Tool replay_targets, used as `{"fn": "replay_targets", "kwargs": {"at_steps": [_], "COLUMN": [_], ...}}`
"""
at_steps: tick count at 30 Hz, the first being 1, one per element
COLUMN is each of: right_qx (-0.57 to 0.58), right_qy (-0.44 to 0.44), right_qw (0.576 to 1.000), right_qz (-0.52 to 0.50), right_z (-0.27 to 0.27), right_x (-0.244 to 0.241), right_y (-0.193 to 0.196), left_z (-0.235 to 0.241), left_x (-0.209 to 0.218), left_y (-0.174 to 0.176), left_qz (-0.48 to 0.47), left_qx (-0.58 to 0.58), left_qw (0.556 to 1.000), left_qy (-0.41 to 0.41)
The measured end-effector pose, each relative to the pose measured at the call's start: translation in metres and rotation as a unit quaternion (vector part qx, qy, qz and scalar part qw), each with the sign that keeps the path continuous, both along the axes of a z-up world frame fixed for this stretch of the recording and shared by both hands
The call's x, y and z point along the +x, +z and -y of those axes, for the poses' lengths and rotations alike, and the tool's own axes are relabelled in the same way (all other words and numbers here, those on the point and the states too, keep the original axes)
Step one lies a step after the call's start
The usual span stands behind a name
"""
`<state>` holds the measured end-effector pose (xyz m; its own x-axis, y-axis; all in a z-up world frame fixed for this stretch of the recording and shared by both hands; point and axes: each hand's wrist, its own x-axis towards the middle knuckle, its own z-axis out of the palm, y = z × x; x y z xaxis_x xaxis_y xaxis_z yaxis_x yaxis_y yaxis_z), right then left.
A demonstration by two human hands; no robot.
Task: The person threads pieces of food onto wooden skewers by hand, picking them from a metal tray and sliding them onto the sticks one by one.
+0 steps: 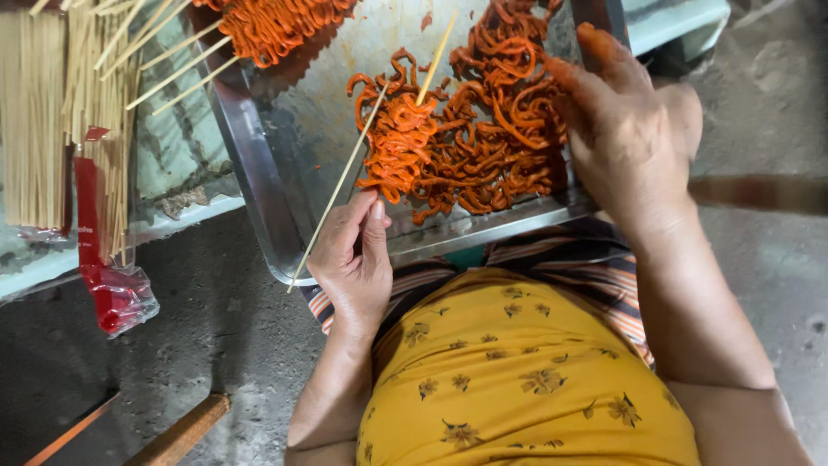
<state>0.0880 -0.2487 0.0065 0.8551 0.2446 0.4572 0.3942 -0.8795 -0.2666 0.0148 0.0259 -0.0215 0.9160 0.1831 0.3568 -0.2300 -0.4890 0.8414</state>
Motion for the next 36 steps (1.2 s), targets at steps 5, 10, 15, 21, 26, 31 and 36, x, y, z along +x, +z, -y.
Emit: {"fn": "replay_targets", "kwargs": {"at_steps": [5, 10, 15, 21, 26, 31, 36], "right_qx": [0.054, 0.012, 0.215, 0.488, 0.574, 0.644, 0.605], "right_qy": [0.042, 0.043, 0.071, 0.138, 0.094, 0.149, 0.151], "right_qw": [0.997, 0.998, 0.955, 0.779, 0.687, 0.615, 0.687], "right_qz": [-0.025, -0.051, -0.191, -0.37, -0.435, -0.429, -0.373], "right_z": [-0.016, -0.036, -0.009, 0.012, 0.007, 0.004, 0.001], "right_x": [0.002, 0.018, 0.013, -0.003, -0.003, -0.002, -0.002], "right_y": [-0.018, -0.006, -0.025, -0.014, -0.017, -0.022, -0.019], "left_z": [0.0, 0.003, 0.002, 0.003, 0.002, 0.003, 0.004], "left_x": [-0.003, 0.001, 0.001, 0.002, 0.0, 0.001, 0.001], "left_y": [-0.002, 0.001, 0.0, 0.0, 0.0, 0.001, 0.0], "left_qz": [0.004, 0.003, 0.005, 0.003, 0.003, 0.001, 0.003], "left_qx": [0.008, 0.007, 0.005, 0.009, 0.013, 0.013, 0.018], "left_qw": [1.0, 1.0, 1.0, 1.0, 1.0, 1.0, 1.0], "left_qy": [-0.001, -0.003, -0.002, 0.001, -0.001, 0.0, 0.002]}}
